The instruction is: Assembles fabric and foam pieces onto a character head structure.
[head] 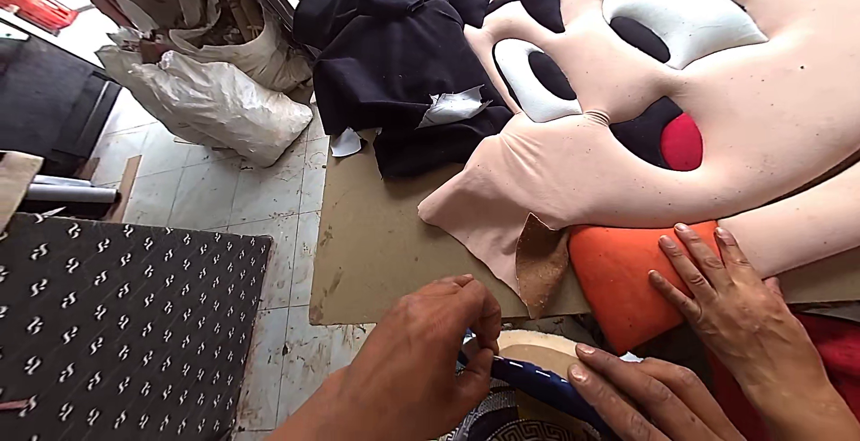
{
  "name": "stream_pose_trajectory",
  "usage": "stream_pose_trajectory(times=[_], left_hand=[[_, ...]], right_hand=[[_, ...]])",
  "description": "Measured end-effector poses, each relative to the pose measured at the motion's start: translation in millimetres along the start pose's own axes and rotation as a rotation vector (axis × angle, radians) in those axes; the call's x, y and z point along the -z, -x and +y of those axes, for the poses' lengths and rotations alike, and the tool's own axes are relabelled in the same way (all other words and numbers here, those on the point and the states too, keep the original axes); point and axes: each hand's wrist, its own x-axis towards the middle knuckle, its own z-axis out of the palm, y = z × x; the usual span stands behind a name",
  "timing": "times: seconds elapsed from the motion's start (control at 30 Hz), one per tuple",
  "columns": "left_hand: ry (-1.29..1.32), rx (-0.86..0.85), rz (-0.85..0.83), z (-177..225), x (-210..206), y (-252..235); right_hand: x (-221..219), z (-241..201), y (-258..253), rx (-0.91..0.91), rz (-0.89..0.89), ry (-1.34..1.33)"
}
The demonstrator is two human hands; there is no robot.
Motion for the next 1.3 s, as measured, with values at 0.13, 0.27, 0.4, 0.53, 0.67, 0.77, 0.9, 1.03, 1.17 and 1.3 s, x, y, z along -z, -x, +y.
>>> stream_pose_trajectory(times=[0.13,0.27,0.4,0.53,0.67,0.77,0.9,1.03,1.17,1.3], left_hand=[[-0.019,-0.028,-0.061,-2.9,-1.1,2.4],[-0.017,-0.046,-0.086,-5.9,-2.3,6.1],[-0.035,-0.092,-0.114,-12.2,-1.3,9.4],[-0.069,-0.14,-0.189,-23.1,4.0,13.9],[-0.096,-0.188,-0.296,-39.1,19.7,21.2],[-0.104,-0.291,-0.409,-53.1,36.9,26.8],[-0.118,-0.431,-0.61,-66.6,59.7,32.7],[-0.195,-0.355,-0.871,-68.6,76.4,36.9],[-0.129,-0.246,-1.036,-83.9,85.0,36.4],[0.348,-0.287,-0.886,-132.6,90.0,48.8]], right_hand=[[20.7,-37.9,-35.5,-0.02,-0.094,0.017],[-13.8,-38.5,42.5,-0.042,-0.147,-0.206],[-38.3,-31.2,98.8,-0.112,-0.222,-0.295],[-43.0,-43.2,95.0,-0.131,-0.275,-0.317],[-51.5,-65.7,89.7,-0.145,-0.294,-0.314],[-59.0,-86.8,81.2,-0.158,-0.307,-0.333],[-68.6,-115.5,65.0,-0.126,-0.344,-0.324],[-80.4,-143.8,44.8,-0.013,-0.391,-0.234],[-91.1,-164.8,37.2,-0.009,-0.427,-0.202],[-93.9,-168.5,58.3,-0.173,-0.425,-0.338]])
